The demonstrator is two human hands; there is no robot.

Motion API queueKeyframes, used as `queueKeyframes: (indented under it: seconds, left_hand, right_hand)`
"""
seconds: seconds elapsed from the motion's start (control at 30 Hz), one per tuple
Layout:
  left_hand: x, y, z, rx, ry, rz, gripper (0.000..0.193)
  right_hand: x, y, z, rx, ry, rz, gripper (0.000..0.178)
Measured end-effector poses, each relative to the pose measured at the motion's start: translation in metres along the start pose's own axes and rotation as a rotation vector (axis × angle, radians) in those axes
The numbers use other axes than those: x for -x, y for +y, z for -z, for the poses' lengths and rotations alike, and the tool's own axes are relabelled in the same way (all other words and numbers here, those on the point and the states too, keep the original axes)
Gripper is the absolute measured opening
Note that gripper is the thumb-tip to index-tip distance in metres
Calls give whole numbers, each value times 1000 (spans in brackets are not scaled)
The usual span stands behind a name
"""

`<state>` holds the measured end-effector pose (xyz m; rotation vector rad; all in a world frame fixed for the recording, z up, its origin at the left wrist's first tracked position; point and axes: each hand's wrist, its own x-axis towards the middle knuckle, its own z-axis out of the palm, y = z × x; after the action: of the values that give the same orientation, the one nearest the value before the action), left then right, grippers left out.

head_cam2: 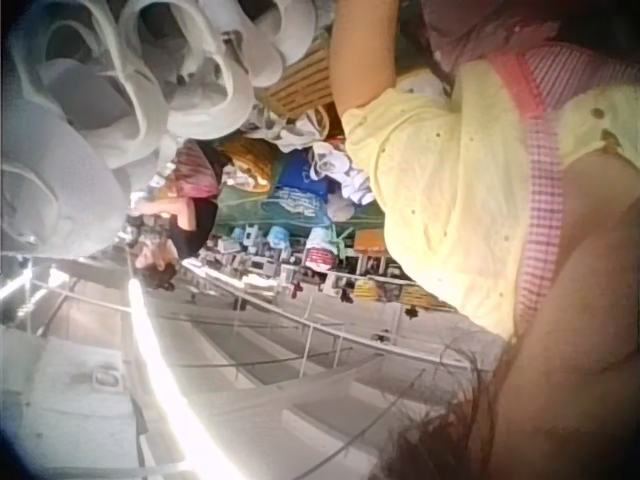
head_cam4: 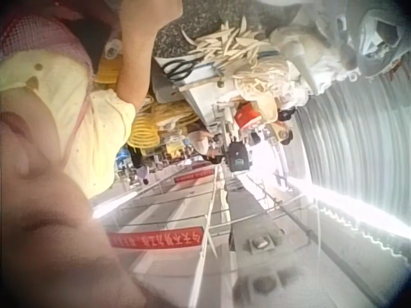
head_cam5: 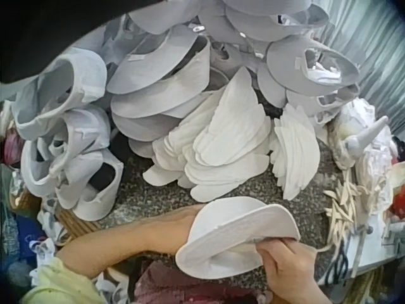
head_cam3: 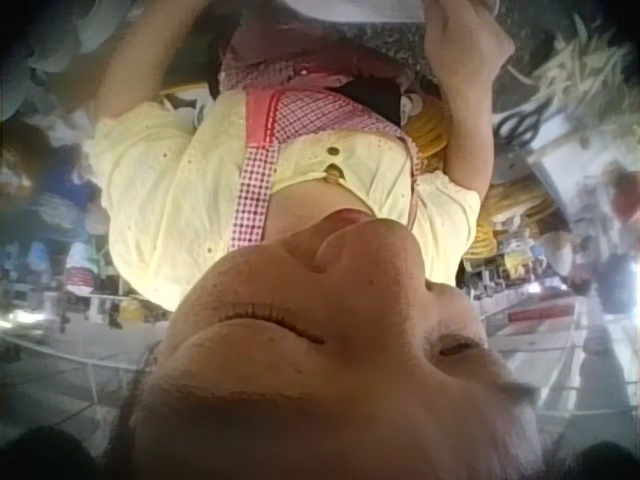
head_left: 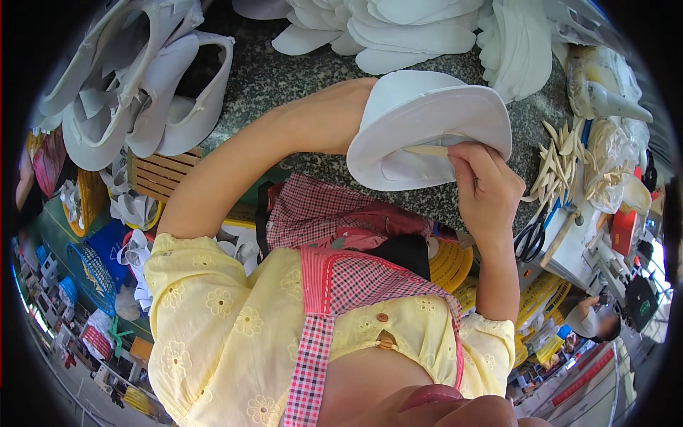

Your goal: Assembling and finishing white shoe uppers by inserting liners and attaching decorative bows.

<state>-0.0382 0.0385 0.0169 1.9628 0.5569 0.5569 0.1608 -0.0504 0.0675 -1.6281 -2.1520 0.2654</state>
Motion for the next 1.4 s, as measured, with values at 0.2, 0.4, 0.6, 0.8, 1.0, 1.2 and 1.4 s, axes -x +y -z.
queueKeyframes:
  seconds: [0.2, 0.4, 0.6, 0.8, 1.0, 1.2, 1.4]
  left_hand:
    - [0, 1, 5, -28, -102, -24, 53]
    - [7, -3, 4, -206, -69, -217, 44]
    - [7, 1, -1, -274, -95, -237, 38]
    - [0, -10, -9, -95, -247, -118, 46]
    - [-6, -5, -15, -28, -21, -110, 43]
    - [-13, 3, -15, 173, -61, -49, 35]
    - [-25, 8, -10, -337, -218, -329, 27]
  right_hand:
    - [-1, 0, -1, 11, -2, -22, 11]
    - [1, -1, -6, 106, -5, -38, 10]
    - [2, 3, -8, 125, 2, -39, 10]
    - [-3, 3, -12, 193, 6, -73, 8]
    - [-5, 6, -17, 222, 13, -102, 8]
    - [-7, 7, -18, 301, 9, -80, 10]
    - [2, 28, -11, -191, -29, -365, 12]
